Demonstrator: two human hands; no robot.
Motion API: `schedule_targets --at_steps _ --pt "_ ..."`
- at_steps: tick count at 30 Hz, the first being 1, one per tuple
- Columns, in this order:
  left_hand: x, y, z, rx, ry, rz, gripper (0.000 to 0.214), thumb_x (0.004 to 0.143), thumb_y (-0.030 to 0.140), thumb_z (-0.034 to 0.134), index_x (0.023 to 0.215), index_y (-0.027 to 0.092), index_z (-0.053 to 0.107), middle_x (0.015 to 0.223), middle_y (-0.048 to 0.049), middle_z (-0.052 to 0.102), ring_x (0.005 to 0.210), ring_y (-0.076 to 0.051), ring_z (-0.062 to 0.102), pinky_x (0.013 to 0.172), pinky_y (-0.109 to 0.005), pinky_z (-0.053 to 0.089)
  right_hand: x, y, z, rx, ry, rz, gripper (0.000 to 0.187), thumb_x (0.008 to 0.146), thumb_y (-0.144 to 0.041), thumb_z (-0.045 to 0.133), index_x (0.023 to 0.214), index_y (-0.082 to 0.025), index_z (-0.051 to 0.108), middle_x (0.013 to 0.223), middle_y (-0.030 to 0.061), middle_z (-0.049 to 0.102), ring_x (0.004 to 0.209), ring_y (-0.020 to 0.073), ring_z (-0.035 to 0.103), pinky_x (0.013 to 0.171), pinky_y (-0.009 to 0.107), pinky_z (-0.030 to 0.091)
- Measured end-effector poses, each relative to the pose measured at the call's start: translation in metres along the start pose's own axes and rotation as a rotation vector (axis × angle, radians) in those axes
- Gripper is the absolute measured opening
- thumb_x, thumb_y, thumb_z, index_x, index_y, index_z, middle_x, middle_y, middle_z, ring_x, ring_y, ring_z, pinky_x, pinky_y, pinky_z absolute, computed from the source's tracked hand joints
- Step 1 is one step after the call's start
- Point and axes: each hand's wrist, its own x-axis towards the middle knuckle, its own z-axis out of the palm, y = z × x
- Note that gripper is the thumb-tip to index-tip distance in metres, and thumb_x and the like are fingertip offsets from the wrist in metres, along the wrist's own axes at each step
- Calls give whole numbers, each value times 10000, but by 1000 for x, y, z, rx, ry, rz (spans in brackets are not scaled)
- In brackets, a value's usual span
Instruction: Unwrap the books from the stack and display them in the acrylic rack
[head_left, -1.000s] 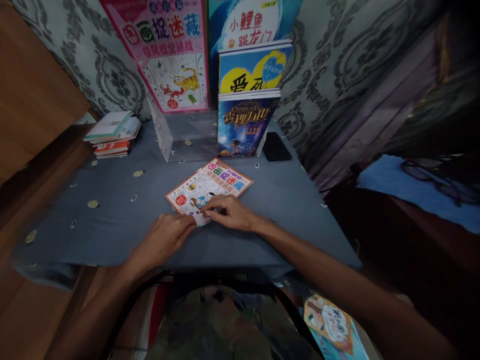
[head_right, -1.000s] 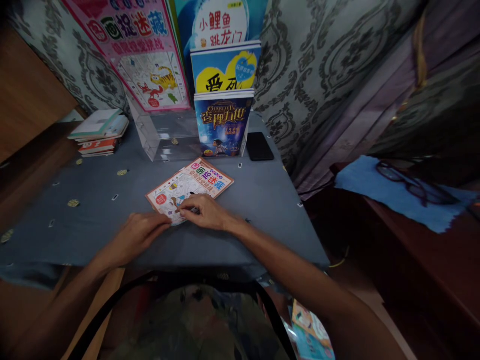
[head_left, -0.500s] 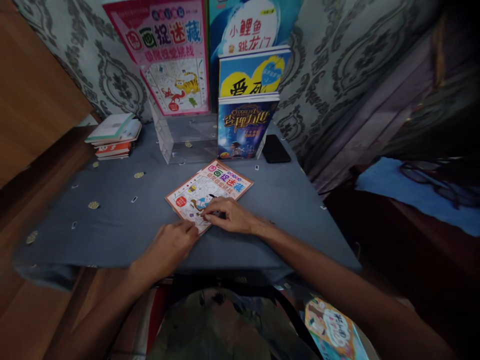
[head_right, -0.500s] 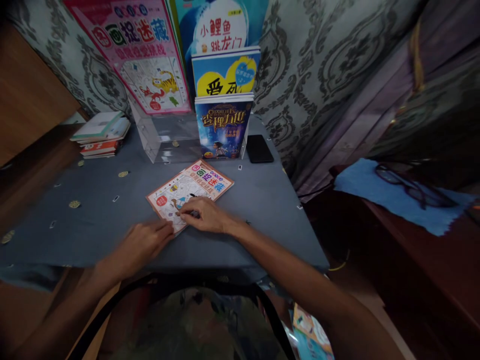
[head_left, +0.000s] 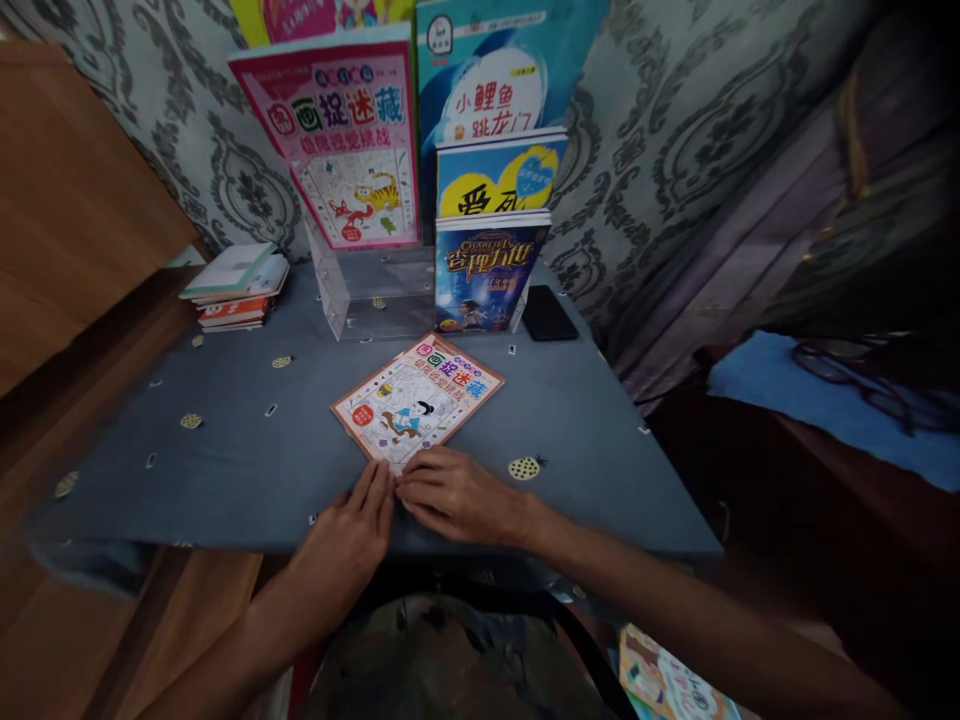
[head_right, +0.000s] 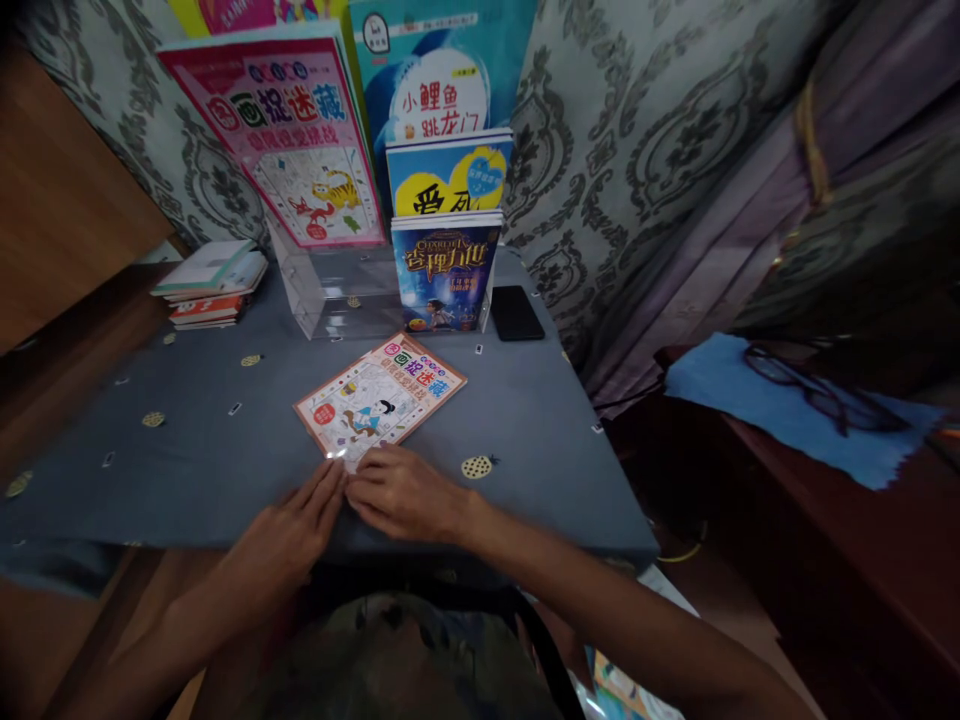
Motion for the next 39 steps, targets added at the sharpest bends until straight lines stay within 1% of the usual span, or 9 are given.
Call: schedule_targets --at_steps 6,9,13,15,18,24,29,34,39 --pt "-9 -24 -8 -194 15 82 764 753 -41 407 1493 151 396 1581 -158 379 1450 -253 393 1049 -378 493 0 -4 -3 -28 -33 -22 218 997 -185 467 940 -169 676 865 82 726 928 196 608 864 336 501" --pt "-4 -34 -16 -294 31 89 602 825 -3 429 1389 184 524 1486 -140 517 1346 -241 524 997 -361 521 2 -5 -4 -41 -37 -22 229 1000 -183 455 931 -169 672 876 76 728 917 193 603 865 331 497" --pt "24 -52 -17 -443 163 86 330 965 142 400 1133 211 676 1200 -91 690 1125 -197 645 977 -344 521 3 -6 -4 -33 -45 -20 223 996 -182 460 937 -167 675 884 72 730 896 190 588 850 329 491" --pt "46 -62 -13 -442 292 18 331 982 193 406 1218 219 637 1325 -91 630 1241 -211 574 1058 -389 470 3 -7 -5 -39 -63 -13 218 995 -193 468 963 -162 681 898 69 729 899 191 577 859 328 482" --pt "79 -74 -10 -379 364 -151 359 985 234 416 1300 190 582 1432 -115 546 1285 -240 531 1082 -430 436 4 -9 -8 -69 -103 -3 207 988 -212 495 1049 -153 683 965 65 722 946 199 557 898 337 462" --pt "107 -76 -8 -322 329 -237 355 995 265 404 1272 162 600 1351 -135 593 1220 -270 548 1005 -443 464 2 -17 -13 -116 -161 48 241 994 -289 530 1119 -140 671 1054 76 695 1013 211 532 921 348 447" --pt "102 -75 -4 -310 337 -280 397 1017 310 382 1357 183 544 1436 -158 525 1258 -293 526 992 -471 458 1 -22 -11 -121 -154 86 211 979 -285 564 1100 -145 666 1069 75 690 1014 213 541 937 359 440" --pt "96 -72 -17 -224 228 -304 372 1017 322 390 1296 189 596 1233 -138 650 1111 -285 616 890 -396 499 -6 -29 -8 -183 -102 164 173 985 -251 532 978 -165 682 965 62 702 966 216 564 876 358 449" --pt "81 -54 -30 -176 122 -372 359 1016 346 397 1150 152 667 1097 -145 702 1010 -291 674 784 -359 512 -37 -23 -15 -291 34 256 179 973 -207 531 864 -186 671 860 51 696 894 208 587 795 353 433"
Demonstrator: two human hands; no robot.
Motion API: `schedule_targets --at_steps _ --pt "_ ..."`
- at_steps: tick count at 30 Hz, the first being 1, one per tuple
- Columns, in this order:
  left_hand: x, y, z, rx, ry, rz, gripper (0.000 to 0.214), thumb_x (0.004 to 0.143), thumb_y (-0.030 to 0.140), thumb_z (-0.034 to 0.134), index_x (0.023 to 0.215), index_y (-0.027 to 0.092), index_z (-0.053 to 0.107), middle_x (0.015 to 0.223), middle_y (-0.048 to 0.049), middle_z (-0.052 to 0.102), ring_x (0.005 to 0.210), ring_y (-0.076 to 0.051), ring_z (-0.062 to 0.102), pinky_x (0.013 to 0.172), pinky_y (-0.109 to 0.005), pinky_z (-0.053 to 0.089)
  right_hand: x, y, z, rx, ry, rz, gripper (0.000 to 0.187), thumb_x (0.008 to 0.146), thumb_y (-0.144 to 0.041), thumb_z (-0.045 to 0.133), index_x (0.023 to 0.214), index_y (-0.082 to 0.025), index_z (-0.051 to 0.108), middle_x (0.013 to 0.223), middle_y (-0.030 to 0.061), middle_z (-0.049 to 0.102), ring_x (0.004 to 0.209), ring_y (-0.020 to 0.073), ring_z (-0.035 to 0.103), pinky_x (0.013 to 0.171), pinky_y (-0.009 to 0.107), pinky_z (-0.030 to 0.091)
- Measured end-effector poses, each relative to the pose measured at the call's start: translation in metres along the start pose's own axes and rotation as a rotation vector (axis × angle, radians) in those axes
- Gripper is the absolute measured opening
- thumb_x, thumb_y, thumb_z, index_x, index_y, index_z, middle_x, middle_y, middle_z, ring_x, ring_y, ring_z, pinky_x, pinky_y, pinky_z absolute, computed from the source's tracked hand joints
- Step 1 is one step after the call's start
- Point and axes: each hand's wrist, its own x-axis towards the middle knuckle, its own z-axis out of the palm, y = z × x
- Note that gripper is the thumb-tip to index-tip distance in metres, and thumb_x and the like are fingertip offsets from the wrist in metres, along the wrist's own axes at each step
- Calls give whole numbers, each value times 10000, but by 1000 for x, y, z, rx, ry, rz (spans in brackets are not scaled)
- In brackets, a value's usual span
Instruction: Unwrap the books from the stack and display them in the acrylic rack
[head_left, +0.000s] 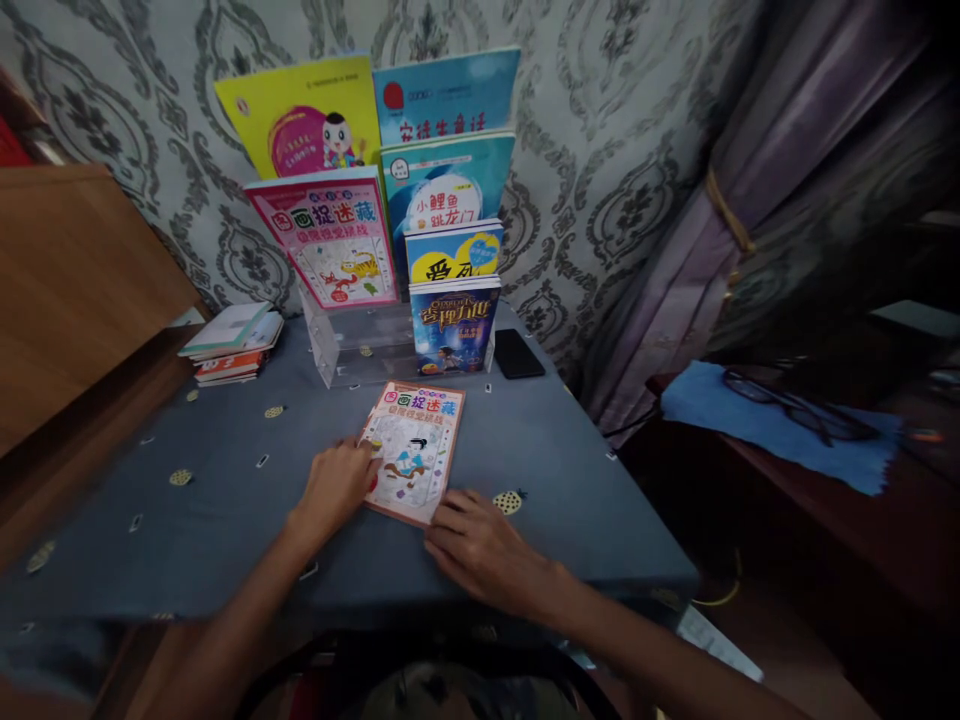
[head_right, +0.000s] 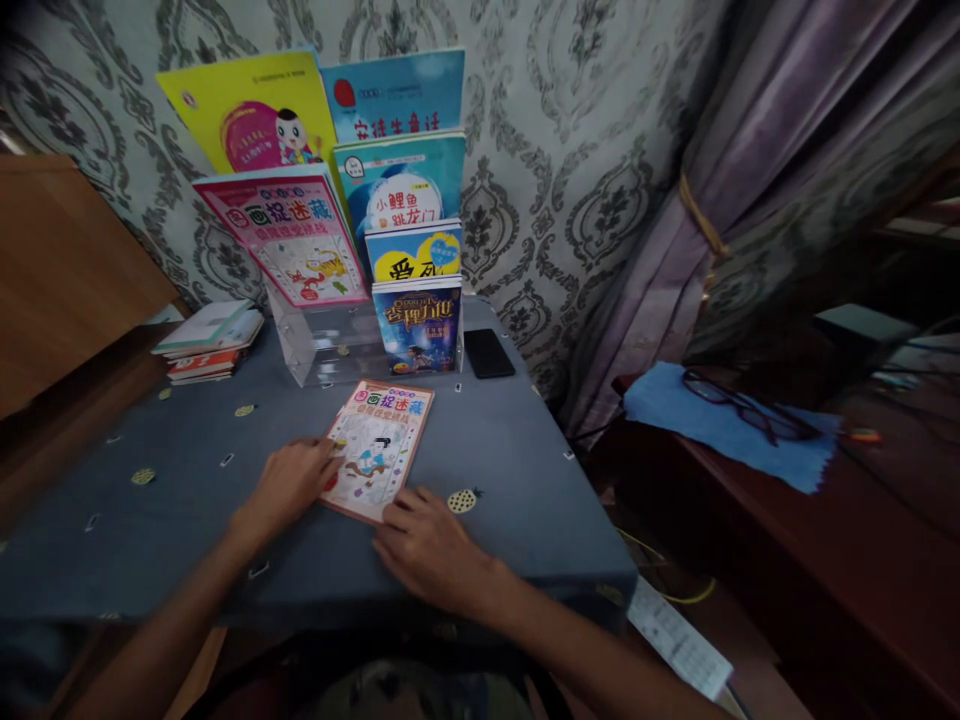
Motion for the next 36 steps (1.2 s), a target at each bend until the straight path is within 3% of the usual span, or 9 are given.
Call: schedule_targets --at_steps 5,8,13,17,19,22,27,36 --pt "-17 11 -7 7 -71 7 405 1028 365 370 999 148 711 998 -155 733 939 -295 709 750 -358 511 -25 35 -14 -71 103 119 228 1000 -191 480 936 -180 699 883 63 731 843 199 615 775 357 424" --pt "-13 15 -10 26 -59 5 397 1028 343 368 961 161 714 979 -149 735 929 -299 708 728 -360 510 -30 46 -20 -46 86 162 253 1011 -207 463 951 -196 709 900 65 740 879 204 626 794 355 435" --pt "19 20 -3 -39 127 172 310 1015 295 405 994 160 682 1042 -137 693 1075 -288 637 819 -359 508 -29 45 -23 -24 79 162 243 1000 -206 479 891 -190 695 842 55 724 850 198 616 785 347 424" --pt "54 27 12 -197 170 453 249 992 355 492 1109 172 615 1190 -106 644 1152 -257 573 999 -384 448 -23 43 -25 -15 162 218 295 999 -213 459 777 -190 651 757 51 694 772 184 595 745 338 414" --pt "71 29 18 -217 190 525 268 987 375 503 1160 182 572 1284 -108 601 1215 -268 531 1035 -410 421 -18 43 -25 9 219 233 278 994 -205 457 791 -188 647 788 58 702 782 184 596 754 337 424" --pt "93 34 22 -226 222 535 251 990 392 484 1152 207 532 1310 -104 570 1230 -271 510 1018 -423 418 -10 41 -21 54 246 205 229 985 -193 466 861 -185 659 884 72 723 848 197 610 789 349 444" --pt "121 38 17 -252 205 515 236 972 438 499 1027 209 517 1179 -94 605 1128 -276 532 965 -431 420 -4 40 -12 101 113 156 175 968 -206 502 927 -194 671 895 75 719 872 208 610 774 352 460" --pt "149 30 23 -377 249 573 305 926 522 533 930 221 484 1012 -67 602 985 -262 501 878 -399 434 -4 43 -14 246 76 174 154 952 -190 515 929 -186 666 868 73 709 868 208 599 804 359 492"
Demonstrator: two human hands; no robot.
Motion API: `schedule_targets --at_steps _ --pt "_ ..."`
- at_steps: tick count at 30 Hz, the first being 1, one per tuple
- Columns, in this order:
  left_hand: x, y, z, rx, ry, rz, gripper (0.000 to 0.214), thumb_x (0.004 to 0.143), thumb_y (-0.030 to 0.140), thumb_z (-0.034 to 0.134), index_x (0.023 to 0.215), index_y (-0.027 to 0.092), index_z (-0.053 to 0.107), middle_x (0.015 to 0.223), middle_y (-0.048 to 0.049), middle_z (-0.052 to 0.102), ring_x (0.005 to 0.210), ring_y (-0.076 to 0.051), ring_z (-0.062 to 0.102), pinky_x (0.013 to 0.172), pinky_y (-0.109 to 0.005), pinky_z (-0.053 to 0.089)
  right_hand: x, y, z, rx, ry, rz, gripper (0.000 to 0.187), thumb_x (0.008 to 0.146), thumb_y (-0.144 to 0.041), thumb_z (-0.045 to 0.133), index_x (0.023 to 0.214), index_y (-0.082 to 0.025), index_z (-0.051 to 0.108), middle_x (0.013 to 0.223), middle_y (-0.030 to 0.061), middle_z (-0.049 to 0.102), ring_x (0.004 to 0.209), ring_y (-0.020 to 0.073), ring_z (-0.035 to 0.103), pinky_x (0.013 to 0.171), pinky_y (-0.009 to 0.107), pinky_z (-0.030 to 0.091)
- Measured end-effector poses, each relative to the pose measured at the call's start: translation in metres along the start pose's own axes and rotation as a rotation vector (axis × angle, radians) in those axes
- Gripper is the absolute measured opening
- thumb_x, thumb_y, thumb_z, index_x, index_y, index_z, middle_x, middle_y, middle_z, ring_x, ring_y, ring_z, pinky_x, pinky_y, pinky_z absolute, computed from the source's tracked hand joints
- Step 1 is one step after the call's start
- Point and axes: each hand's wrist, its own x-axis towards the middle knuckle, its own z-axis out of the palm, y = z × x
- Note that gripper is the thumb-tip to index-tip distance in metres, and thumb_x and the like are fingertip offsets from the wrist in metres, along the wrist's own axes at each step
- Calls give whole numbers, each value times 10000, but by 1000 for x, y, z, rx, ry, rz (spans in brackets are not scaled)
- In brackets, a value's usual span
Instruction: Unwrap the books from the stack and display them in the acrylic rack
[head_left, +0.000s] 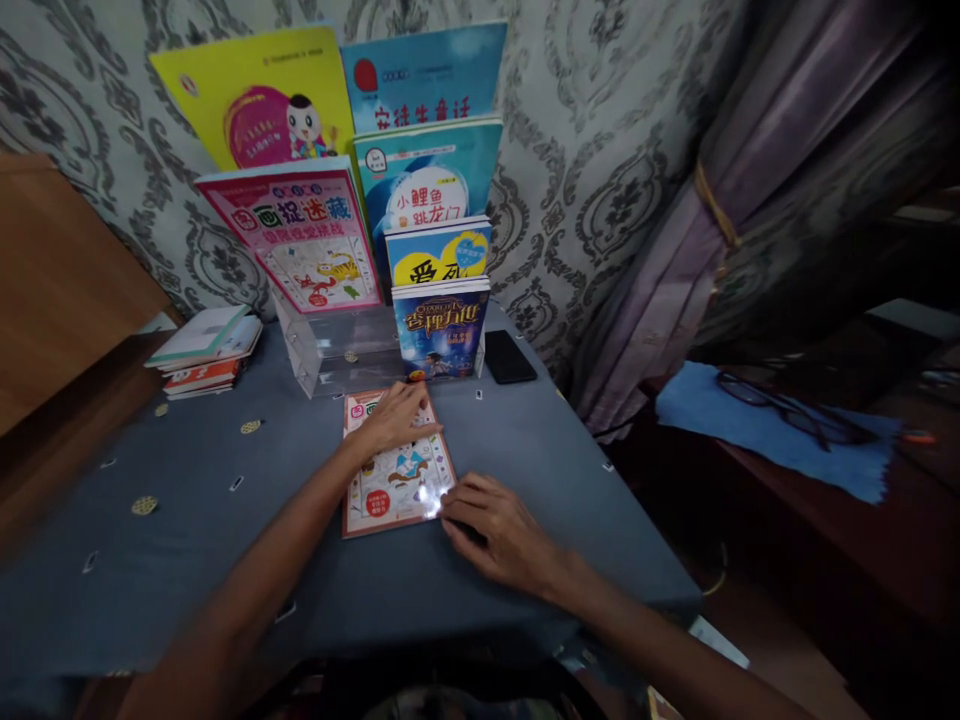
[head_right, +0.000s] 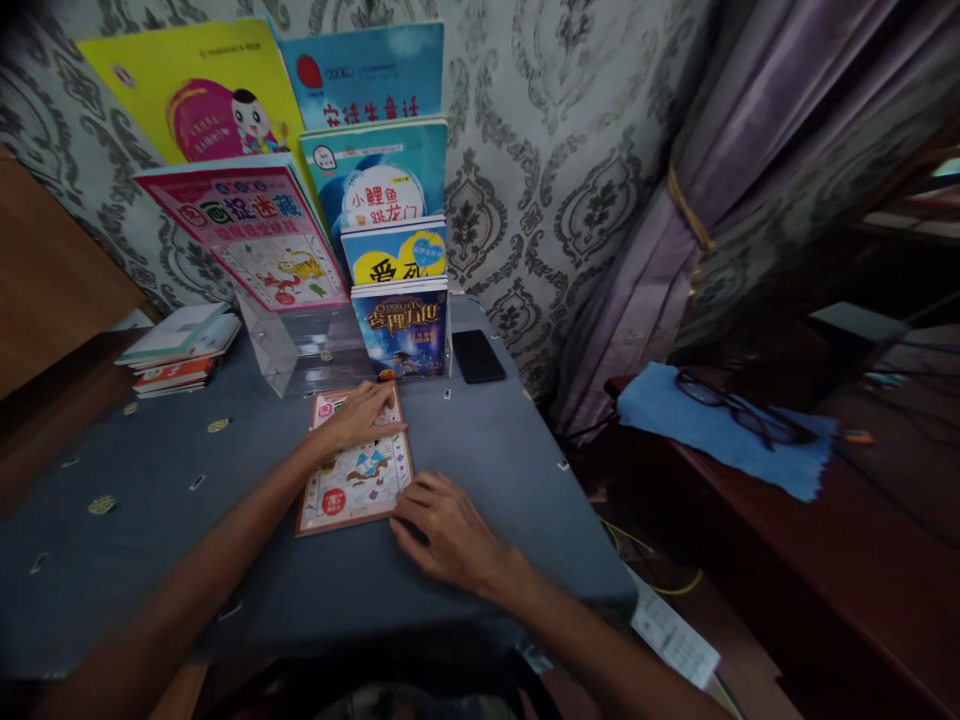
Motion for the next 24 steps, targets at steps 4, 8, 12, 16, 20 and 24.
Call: schedule_targets --at_steps 4,8,12,16,20,24 --pt "2 -5 1 -4 4 -34 356 910 560 542 987 216 499 1039 -75 615 1010 -273 502 874 -400 437 2 1 0 43 22 5 186 966 -202 501 886 -184 668 823 68 703 828 201 593 781 348 493" --pt "-1 0 0 23 -25 -58 340 945 526 514 1067 208 518 1128 -84 630 1069 -271 514 921 -401 434 4 3 0 120 55 22 237 974 -202 483 818 -182 660 776 59 701 779 191 594 764 335 492" --pt "-7 13 0 96 -61 -107 369 980 478 472 1196 185 535 1290 -122 608 1204 -298 500 999 -460 405 5 6 -1 191 67 113 253 974 -212 497 791 -185 668 766 43 711 781 180 614 749 309 496" --pt "-20 25 2 95 -142 -81 504 967 535 480 1360 221 506 1527 -134 453 1403 -321 382 1117 -530 298 5 8 0 195 62 160 264 975 -241 504 792 -193 688 785 42 726 796 179 635 762 314 509" --pt "-39 35 2 44 -235 -51 705 929 639 476 1486 214 400 1621 -147 304 1506 -324 234 1189 -532 187 4 10 1 254 68 212 268 969 -305 518 837 -196 726 837 52 743 833 192 662 796 338 524" --pt "-52 43 3 3 -274 -37 872 869 726 494 1538 195 318 1644 -167 231 1537 -330 134 1217 -552 86 3 15 -1 431 174 368 346 970 -429 508 867 -197 742 826 44 747 810 204 694 779 345 547"
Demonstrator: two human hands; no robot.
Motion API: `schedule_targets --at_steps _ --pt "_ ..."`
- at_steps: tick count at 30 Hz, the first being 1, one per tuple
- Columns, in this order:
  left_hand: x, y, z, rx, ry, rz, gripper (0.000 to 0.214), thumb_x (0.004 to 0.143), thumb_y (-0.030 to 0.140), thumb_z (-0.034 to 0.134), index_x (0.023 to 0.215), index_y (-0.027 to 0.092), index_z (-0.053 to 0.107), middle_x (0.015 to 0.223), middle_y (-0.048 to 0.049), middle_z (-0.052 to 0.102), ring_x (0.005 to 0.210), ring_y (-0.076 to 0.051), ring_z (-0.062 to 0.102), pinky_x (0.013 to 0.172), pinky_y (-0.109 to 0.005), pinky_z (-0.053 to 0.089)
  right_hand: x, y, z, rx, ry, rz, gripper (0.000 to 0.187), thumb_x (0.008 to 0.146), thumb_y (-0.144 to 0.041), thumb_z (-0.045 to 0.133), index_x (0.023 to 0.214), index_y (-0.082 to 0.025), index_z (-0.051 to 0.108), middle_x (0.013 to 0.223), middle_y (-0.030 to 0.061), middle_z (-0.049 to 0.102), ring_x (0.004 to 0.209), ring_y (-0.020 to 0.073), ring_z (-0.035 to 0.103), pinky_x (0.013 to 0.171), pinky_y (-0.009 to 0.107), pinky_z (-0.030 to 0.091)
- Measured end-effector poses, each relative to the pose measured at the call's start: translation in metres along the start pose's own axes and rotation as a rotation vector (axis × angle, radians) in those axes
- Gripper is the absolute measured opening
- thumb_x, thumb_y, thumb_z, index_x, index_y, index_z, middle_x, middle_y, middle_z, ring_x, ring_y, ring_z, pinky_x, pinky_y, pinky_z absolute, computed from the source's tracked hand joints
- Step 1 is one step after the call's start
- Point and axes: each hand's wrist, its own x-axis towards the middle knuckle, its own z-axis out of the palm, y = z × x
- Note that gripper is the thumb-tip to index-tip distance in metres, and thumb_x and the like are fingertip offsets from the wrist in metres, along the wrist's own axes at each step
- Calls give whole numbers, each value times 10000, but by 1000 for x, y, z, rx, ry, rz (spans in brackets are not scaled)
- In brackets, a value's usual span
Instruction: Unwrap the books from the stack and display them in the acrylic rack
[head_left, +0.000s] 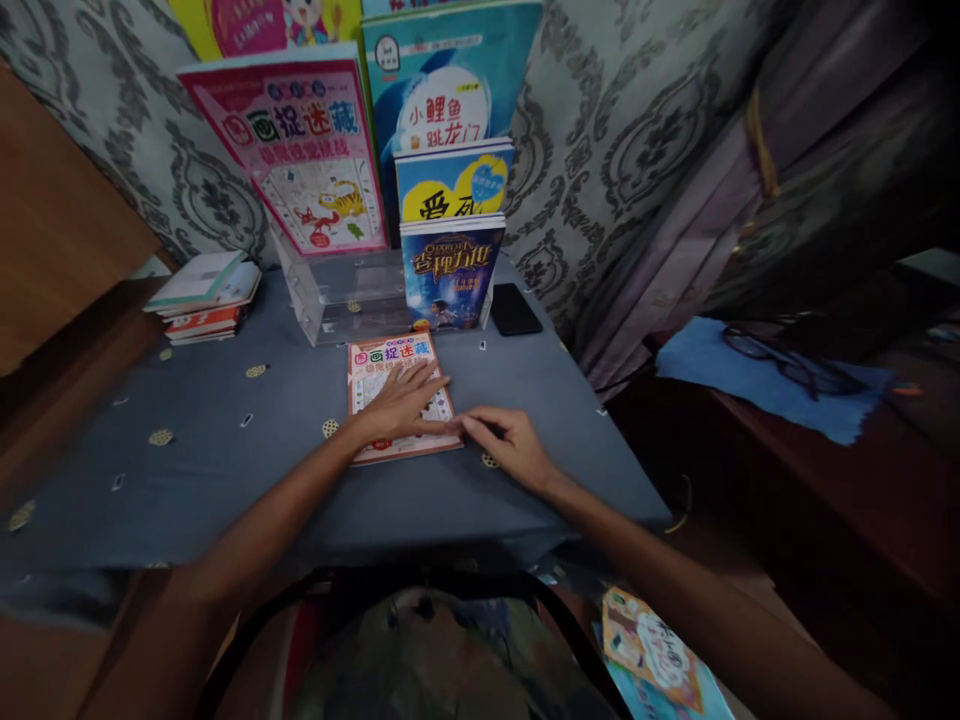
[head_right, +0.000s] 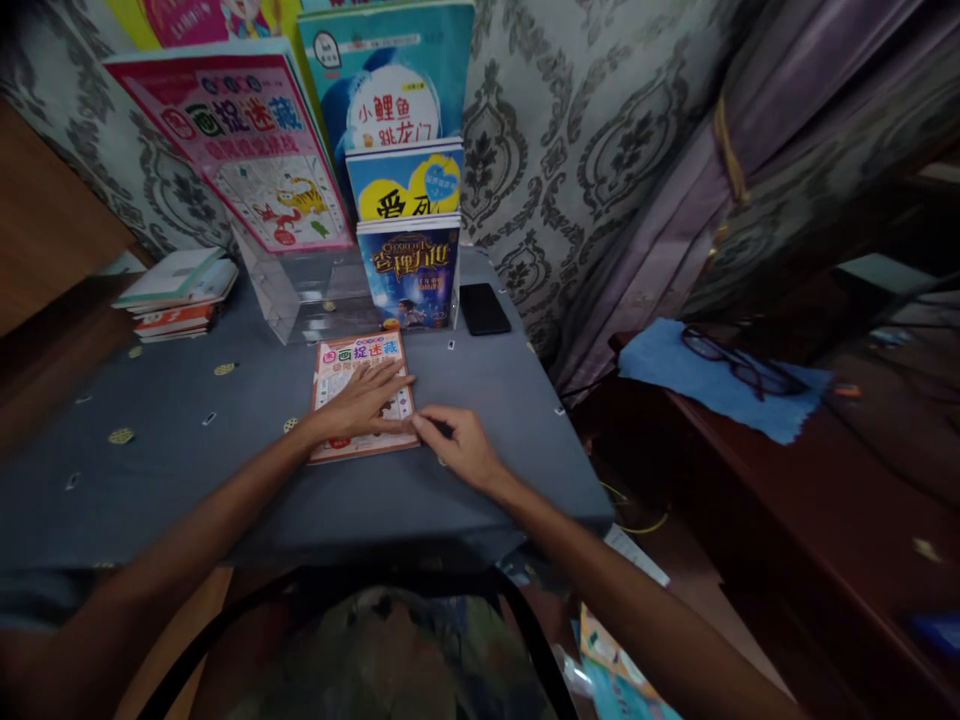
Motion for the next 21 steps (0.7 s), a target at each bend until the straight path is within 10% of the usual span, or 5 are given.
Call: schedule_targets --at_steps 7,21 --pt "-10 12 7 -30 13 -10 1041 759 814 556 1558 209 275 1658 -184 160 1541 -368 68 1210 -611 48 1 8 -3 173 152 117 398 925 -545 553 966 -199 745 893 64 768 857 218 720 848 381 573" --pt "-31 -32 8 -42 205 -144 631 969 563 438 1481 195 412 1593 -158 361 1502 -271 285 1220 -526 170 48 17 24 -508 -76 -111 349 930 -262 530 1250 -172 636 1325 146 636 1247 280 558 1055 480 436"
